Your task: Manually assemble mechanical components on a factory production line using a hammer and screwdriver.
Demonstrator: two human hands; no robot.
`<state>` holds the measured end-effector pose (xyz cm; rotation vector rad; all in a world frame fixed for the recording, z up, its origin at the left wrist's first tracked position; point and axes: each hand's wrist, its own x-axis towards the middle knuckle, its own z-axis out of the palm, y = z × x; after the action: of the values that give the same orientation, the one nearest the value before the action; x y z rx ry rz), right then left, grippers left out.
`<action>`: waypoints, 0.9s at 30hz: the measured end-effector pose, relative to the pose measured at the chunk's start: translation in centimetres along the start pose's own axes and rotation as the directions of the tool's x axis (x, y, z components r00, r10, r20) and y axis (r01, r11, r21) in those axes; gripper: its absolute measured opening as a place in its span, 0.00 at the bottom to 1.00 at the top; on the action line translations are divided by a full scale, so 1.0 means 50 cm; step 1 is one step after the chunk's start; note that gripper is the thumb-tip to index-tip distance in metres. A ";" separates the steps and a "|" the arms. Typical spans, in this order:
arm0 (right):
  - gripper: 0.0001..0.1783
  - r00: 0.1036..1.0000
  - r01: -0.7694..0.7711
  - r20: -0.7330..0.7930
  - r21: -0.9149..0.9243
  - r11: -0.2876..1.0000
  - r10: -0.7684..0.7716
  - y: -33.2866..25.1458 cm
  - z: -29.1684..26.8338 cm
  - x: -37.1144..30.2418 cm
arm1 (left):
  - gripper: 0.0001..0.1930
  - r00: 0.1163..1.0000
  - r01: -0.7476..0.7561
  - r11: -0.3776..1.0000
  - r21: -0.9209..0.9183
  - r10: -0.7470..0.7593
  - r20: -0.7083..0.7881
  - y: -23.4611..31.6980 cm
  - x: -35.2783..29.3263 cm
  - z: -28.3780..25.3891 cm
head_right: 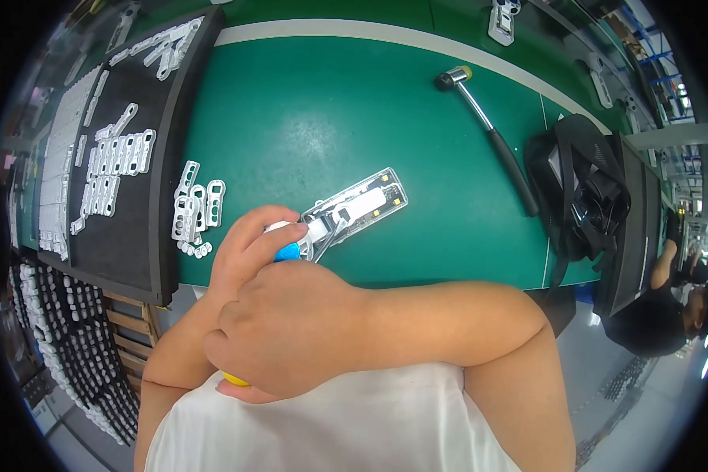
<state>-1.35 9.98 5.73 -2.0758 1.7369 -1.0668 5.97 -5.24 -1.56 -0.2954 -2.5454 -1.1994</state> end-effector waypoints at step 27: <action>0.29 0.999 0.003 -0.041 -0.018 1.000 -0.003 0.000 0.001 0.008 | 0.26 1.000 0.014 1.000 -0.019 -0.014 -0.012 -0.002 -0.003 0.004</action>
<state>-1.31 9.58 5.83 -2.0817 1.7692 -1.1064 6.06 -5.18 -1.81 -0.2741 -2.5310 -1.2277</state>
